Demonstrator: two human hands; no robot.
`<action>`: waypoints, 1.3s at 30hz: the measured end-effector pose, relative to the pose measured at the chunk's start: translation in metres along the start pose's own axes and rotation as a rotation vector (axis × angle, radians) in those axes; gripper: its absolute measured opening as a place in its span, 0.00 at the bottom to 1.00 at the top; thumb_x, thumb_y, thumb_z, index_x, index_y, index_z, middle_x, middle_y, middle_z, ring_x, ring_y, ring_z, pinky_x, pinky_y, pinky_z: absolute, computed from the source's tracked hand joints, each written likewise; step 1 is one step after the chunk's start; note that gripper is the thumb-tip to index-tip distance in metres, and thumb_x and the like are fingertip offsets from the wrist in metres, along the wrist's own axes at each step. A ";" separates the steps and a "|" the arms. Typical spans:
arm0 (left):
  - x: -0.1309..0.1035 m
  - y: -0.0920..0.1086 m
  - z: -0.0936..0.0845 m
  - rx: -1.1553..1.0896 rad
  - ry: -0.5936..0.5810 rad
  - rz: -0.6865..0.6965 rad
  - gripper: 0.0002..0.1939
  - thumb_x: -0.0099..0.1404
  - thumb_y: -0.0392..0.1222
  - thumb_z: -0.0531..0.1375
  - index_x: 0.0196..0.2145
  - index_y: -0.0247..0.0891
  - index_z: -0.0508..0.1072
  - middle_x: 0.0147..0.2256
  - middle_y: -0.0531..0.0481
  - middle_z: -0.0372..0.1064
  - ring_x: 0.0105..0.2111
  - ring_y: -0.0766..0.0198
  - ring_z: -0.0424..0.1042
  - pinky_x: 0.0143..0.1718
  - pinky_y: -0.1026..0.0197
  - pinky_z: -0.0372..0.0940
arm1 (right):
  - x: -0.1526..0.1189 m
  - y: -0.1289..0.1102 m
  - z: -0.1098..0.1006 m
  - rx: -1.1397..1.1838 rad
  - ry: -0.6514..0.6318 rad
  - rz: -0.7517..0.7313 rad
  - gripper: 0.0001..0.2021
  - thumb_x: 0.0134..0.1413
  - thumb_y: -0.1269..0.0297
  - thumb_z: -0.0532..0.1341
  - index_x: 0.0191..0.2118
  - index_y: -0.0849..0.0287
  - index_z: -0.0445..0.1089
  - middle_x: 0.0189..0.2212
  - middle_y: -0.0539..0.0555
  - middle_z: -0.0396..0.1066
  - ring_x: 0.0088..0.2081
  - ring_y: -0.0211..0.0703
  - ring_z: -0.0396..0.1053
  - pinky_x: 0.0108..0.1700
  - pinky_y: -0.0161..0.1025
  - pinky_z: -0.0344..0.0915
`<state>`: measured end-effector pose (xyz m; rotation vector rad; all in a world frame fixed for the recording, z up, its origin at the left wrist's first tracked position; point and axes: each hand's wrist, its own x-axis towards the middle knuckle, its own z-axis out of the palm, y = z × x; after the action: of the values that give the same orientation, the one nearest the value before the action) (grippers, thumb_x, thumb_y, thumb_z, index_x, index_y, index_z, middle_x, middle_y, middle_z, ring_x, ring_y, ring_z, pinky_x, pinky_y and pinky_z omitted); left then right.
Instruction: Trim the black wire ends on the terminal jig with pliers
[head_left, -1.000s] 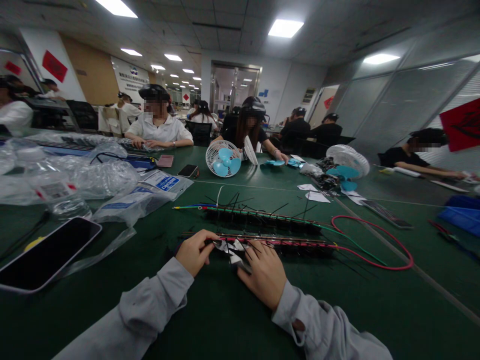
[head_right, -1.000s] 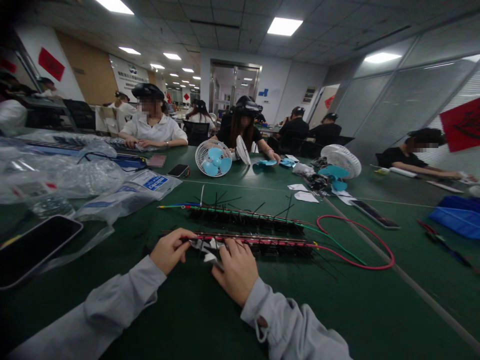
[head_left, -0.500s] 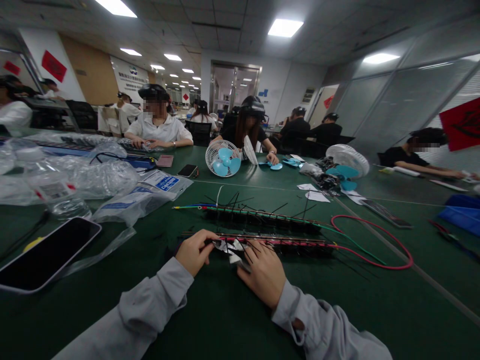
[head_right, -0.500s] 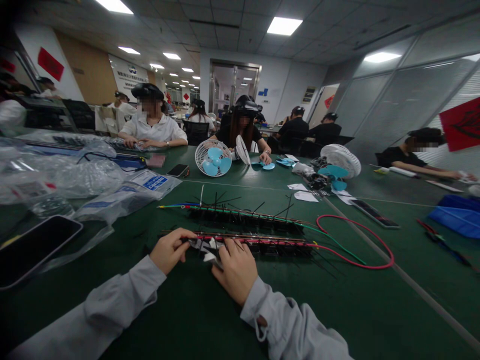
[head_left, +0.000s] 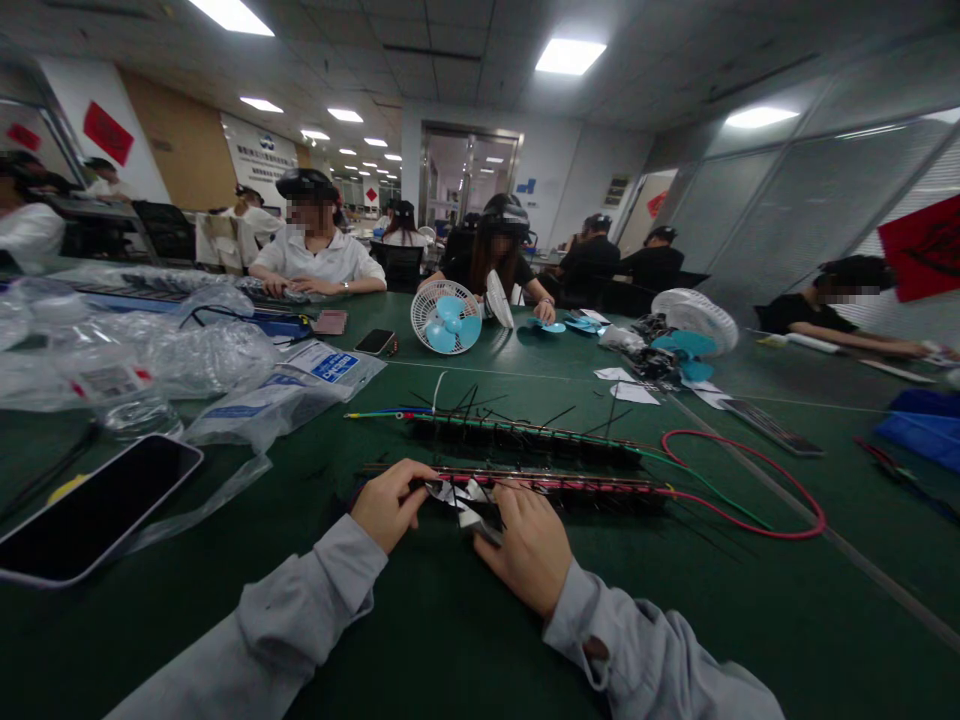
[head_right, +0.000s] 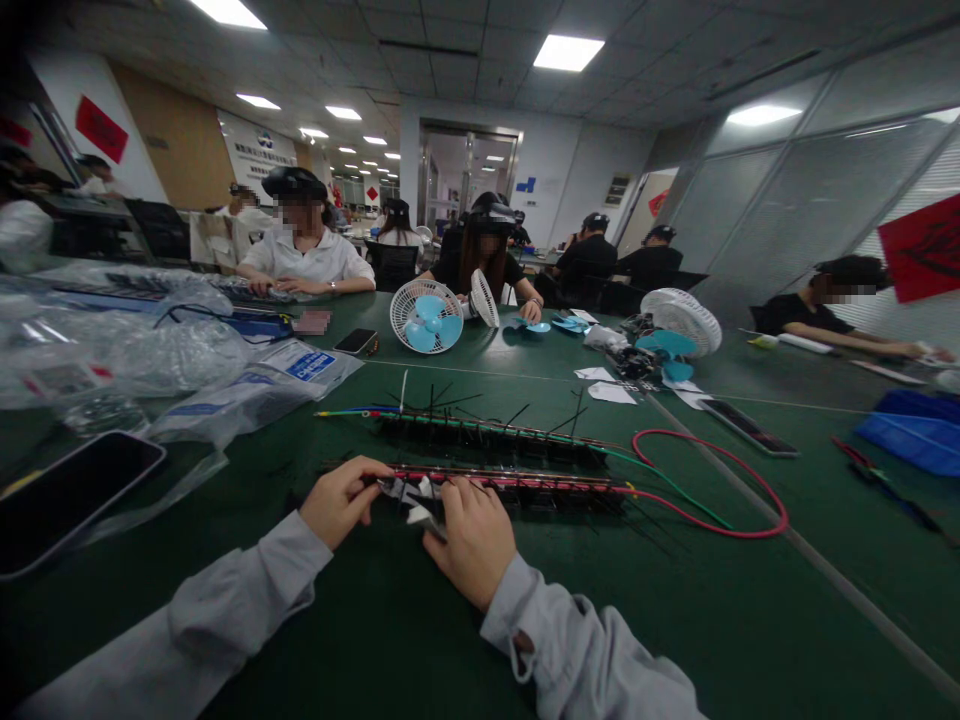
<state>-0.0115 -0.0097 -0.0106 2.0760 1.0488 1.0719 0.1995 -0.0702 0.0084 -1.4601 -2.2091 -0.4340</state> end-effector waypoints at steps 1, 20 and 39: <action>0.000 0.000 0.000 0.004 0.000 0.003 0.09 0.61 0.33 0.53 0.39 0.36 0.68 0.34 0.51 0.68 0.16 0.74 0.67 0.22 0.68 0.63 | 0.000 0.000 0.000 0.000 -0.003 0.004 0.19 0.45 0.63 0.59 0.44 0.62 0.60 0.38 0.59 0.66 0.41 0.49 0.64 0.44 0.44 0.59; -0.001 -0.001 0.000 -0.003 -0.009 0.018 0.09 0.61 0.31 0.53 0.38 0.37 0.68 0.39 0.50 0.67 0.16 0.75 0.67 0.20 0.68 0.63 | 0.001 -0.004 -0.005 -0.046 -0.168 0.065 0.25 0.45 0.58 0.59 0.50 0.62 0.61 0.42 0.60 0.65 0.44 0.51 0.61 0.44 0.43 0.57; -0.001 0.000 0.001 0.016 -0.009 0.050 0.08 0.61 0.31 0.52 0.38 0.37 0.67 0.41 0.49 0.67 0.17 0.76 0.66 0.21 0.68 0.63 | 0.002 -0.005 -0.006 -0.027 -0.193 0.089 0.23 0.47 0.59 0.59 0.51 0.58 0.60 0.43 0.58 0.66 0.44 0.48 0.63 0.45 0.41 0.58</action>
<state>-0.0111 -0.0109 -0.0119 2.1277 1.0096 1.0808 0.1957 -0.0736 0.0149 -1.6700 -2.2813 -0.3053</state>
